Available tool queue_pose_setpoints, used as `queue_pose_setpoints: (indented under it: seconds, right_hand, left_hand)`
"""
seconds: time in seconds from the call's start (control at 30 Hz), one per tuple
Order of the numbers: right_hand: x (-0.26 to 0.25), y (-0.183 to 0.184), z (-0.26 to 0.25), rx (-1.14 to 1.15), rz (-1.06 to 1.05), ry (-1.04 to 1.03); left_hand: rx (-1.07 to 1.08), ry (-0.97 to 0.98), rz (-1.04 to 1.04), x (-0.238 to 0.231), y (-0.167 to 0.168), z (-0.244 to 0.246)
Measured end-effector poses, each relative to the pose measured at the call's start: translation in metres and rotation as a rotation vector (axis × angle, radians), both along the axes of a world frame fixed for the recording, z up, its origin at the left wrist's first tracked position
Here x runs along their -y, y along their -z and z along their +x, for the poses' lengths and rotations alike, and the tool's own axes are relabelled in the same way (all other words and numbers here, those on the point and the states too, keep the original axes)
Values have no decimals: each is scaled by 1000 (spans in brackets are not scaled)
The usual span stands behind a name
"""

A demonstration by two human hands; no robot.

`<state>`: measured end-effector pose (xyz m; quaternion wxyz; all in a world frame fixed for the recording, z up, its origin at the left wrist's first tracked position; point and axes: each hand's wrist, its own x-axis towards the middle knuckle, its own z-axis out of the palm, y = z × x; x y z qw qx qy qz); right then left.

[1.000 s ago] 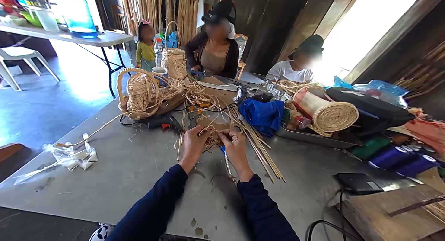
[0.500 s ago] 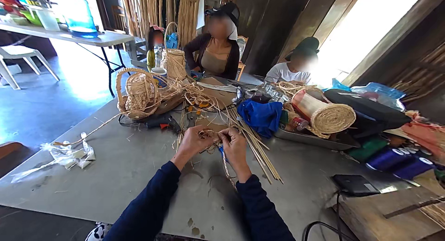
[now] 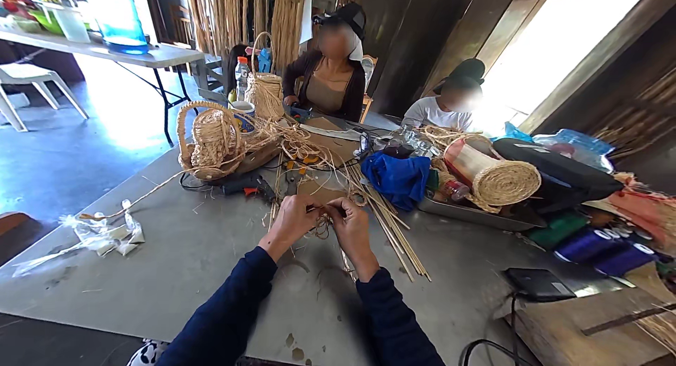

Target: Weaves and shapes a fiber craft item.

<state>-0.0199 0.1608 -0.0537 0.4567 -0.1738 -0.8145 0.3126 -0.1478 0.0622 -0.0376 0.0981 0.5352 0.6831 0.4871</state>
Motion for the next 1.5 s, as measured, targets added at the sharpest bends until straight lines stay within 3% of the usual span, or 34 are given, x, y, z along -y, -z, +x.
queue_pose_setpoints:
  seconds: [0.2,0.37,0.57,0.8,0.97,1.1,1.23,1.33,1.5]
  right_hand:
    - [-3,-18,12,109,-344,-51]
    - [-1,-11,6,89,-357,-65]
    - [1,-8,3,68,-204,30]
    - [0,-17,8,36,-552,-152]
    - [3,-11,5,112,-517,-147]
    - [1,-13,5,61,-543,-123]
    - [-3,-13,8,52,-527,-136]
    - [-1,-13,7,45,-527,-137]
    - [-1,-13,6,-6,-600,-148]
  left_hand:
    - [199,-144,102,-2,2,0]
    - [207,-149,128,-3,5,3]
    - [194,-219,132,-7,11,6]
    - [213,-316,265,-7,13,6]
    - [258,-377,317,-7,10,11]
    - [258,-323,295,-7,13,8]
    - [365,-109,238,-6,15,-3]
    - [329,15,181,-5,14,-9]
    - [310,-45,96,-5,9,-7]
